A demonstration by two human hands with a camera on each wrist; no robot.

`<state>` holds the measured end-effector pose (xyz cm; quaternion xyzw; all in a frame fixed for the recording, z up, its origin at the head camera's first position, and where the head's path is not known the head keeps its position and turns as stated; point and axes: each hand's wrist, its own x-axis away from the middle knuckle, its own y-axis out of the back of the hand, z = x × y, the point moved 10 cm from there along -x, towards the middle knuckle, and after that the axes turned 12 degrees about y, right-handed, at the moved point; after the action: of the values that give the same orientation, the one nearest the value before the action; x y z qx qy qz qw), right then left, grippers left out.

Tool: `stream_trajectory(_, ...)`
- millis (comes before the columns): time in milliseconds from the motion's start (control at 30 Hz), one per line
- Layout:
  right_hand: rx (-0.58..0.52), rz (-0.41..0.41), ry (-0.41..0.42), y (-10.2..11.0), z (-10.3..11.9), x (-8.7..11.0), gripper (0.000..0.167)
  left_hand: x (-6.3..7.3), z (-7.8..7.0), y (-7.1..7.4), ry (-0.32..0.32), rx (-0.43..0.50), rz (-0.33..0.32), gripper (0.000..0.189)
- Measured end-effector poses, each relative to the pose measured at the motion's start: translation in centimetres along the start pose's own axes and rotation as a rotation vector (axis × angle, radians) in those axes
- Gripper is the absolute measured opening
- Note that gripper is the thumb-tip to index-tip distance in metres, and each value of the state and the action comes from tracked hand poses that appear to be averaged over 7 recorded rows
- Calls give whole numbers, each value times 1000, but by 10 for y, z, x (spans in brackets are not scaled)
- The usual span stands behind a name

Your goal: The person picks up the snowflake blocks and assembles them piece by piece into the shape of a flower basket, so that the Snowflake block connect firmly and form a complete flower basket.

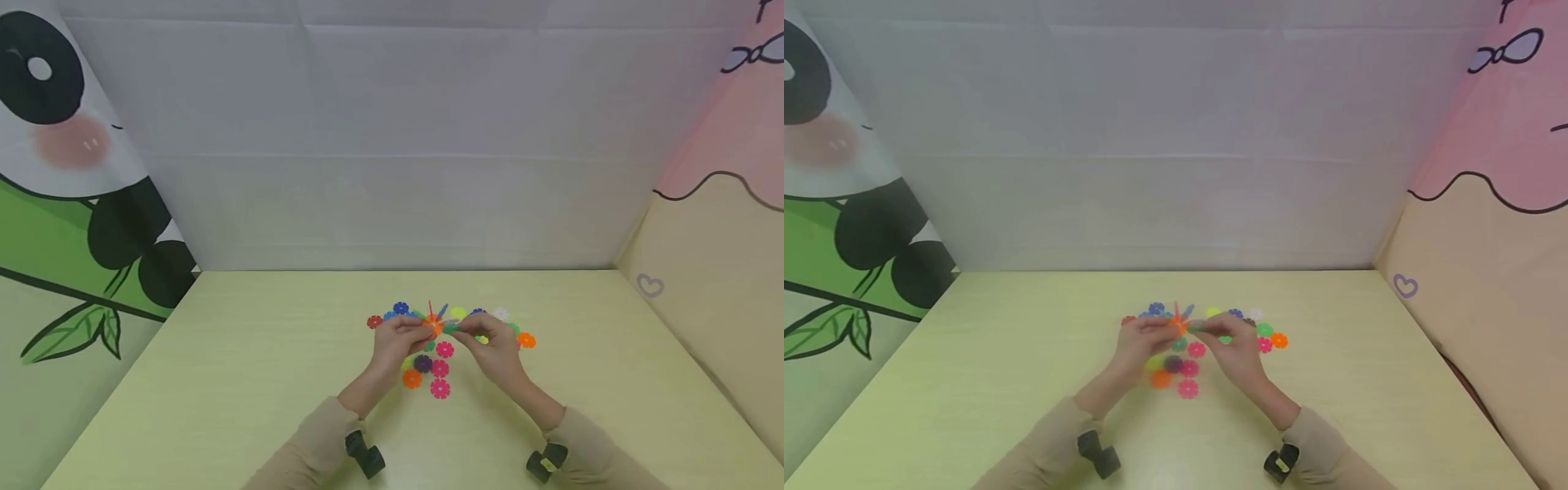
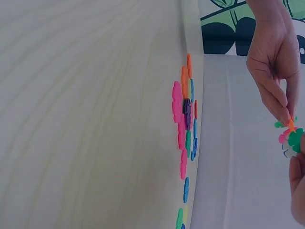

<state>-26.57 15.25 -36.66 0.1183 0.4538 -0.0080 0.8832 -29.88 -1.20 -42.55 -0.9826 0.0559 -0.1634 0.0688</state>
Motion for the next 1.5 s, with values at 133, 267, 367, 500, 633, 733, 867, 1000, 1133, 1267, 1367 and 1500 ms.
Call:
stream_trajectory(133,6,-35,7,-2,0,2,16,0,-1,-1,1,24,-7,28)
stream_trajectory(267,60,-79,6,-2,1,4,17,-2,0,0,7,41,-33,27)
stream_trajectory(367,125,-102,19,-3,3,7,17,0,2,1,18,52,-63,27)
stream_trajectory(500,175,-120,48,-3,5,9,17,3,3,1,20,62,-96,28)
stream_trajectory(633,166,-133,51,-3,7,10,16,7,3,0,9,86,-111,28)
stream_trajectory(733,164,-141,54,-3,6,10,16,9,3,-1,4,108,-111,28)
stream_trajectory(867,162,-141,62,-3,7,9,16,9,3,-3,3,111,-103,27)
stream_trajectory(1000,151,-125,54,-2,8,5,15,9,-1,-2,-31,87,-106,24)
stream_trajectory(1133,130,-108,41,-4,7,2,16,10,-8,-1,-83,41,-106,24)
stream_trajectory(1267,82,-96,-24,-3,0,2,14,9,-10,5,-135,-38,-121,26)
stream_trajectory(1367,56,-37,-92,-1,-7,2,12,10,-15,13,-195,-136,-134,29)
stream_trajectory(1500,34,94,-129,-2,-15,2,9,11,-23,17,-256,-301,-94,36)
